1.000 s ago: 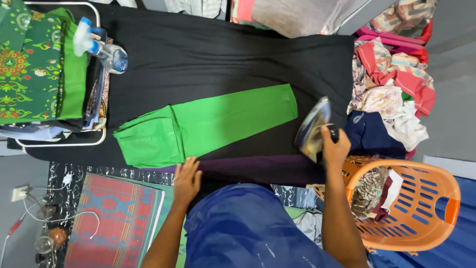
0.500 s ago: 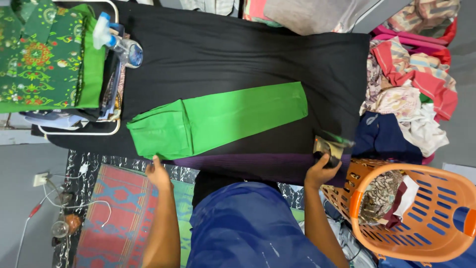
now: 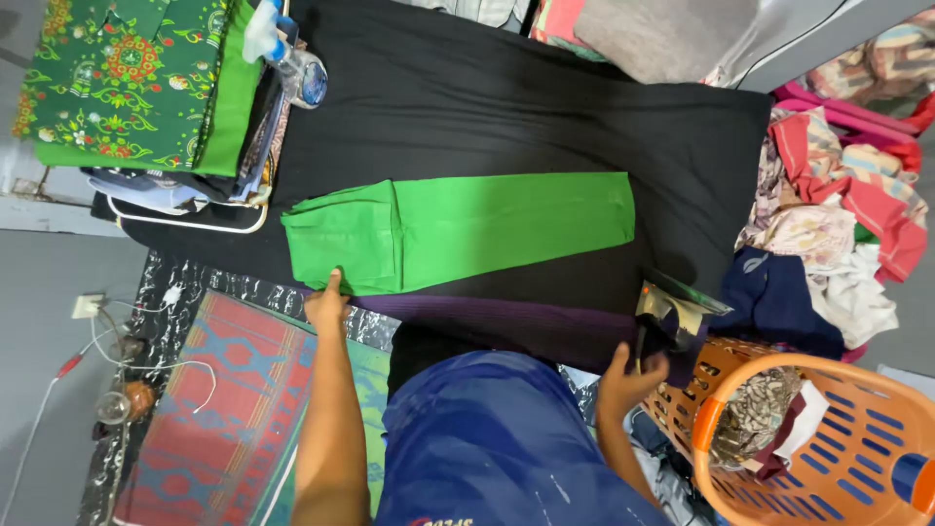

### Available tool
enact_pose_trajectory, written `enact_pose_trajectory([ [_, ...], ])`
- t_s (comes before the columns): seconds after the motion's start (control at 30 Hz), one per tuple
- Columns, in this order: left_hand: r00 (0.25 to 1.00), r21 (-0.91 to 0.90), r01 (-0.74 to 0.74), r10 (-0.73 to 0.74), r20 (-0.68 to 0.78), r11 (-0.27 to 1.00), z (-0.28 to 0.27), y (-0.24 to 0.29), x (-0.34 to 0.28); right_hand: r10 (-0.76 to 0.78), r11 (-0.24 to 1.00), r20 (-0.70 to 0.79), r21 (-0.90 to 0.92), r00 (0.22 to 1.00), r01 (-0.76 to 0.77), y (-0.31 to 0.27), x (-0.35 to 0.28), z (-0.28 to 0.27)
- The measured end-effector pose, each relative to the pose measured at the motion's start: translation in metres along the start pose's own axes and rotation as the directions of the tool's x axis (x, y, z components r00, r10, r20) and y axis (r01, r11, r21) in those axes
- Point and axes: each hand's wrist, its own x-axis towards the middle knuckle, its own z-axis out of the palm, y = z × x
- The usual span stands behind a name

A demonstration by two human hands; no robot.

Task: The person irons a green pair of shorts on a black ironing board using a steam iron. They repeatedly smooth the fabric, fold the garment, and press the seams to remove wrinkles.

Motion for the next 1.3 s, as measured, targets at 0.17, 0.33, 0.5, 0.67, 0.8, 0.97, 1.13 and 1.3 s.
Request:
enact_pose_trajectory([
  [0.17,0.993,-0.070,0.111,-0.108,0.043,0.991,0.000,0.017,0.005,0.059,0.998,0.256,-0.041,0.965,-0.050,-0.009,-0.022,0.022],
  [0.33,0.994,-0.225,0.109,-0.111,0.005,0.968,0.004,0.013,0.016,0.388,0.898,0.420,0.028,0.821,-0.439,-0.069,0.030,0.114],
  [0.5,0.991,-0.330,0.131,-0.130,0.025,0.935,0.010,0.045,-0.016,0.553,0.782,0.273,0.156,0.787,-0.603,-0.036,0.095,0.206],
  [0.67,0.991,-0.436,0.103,-0.130,-0.032,0.894,0.021,0.060,-0.030,0.709,0.660,0.175,0.180,0.684,-0.730,-0.021,0.135,0.241],
  [0.8,0.988,-0.544,0.129,-0.154,0.000,0.829,0.023,0.065,-0.030,0.693,0.680,0.084,0.252,0.716,-0.689,-0.015,0.145,0.247],
  [0.97,0.989,-0.600,0.086,-0.143,-0.048,0.795,0.031,0.056,-0.018,0.594,0.723,0.099,0.371,0.798,-0.583,-0.079,0.135,0.216],
  [1.13,0.991,-0.663,0.022,-0.104,-0.085,0.748,0.027,0.060,-0.026,0.539,0.718,0.152,0.432,0.829,-0.546,-0.115,0.137,0.199],
  [1.3,0.994,-0.722,0.027,-0.095,-0.055,0.691,0.010,0.085,-0.054,0.422,0.809,0.020,0.443,0.906,-0.387,-0.110,0.147,0.195],
])
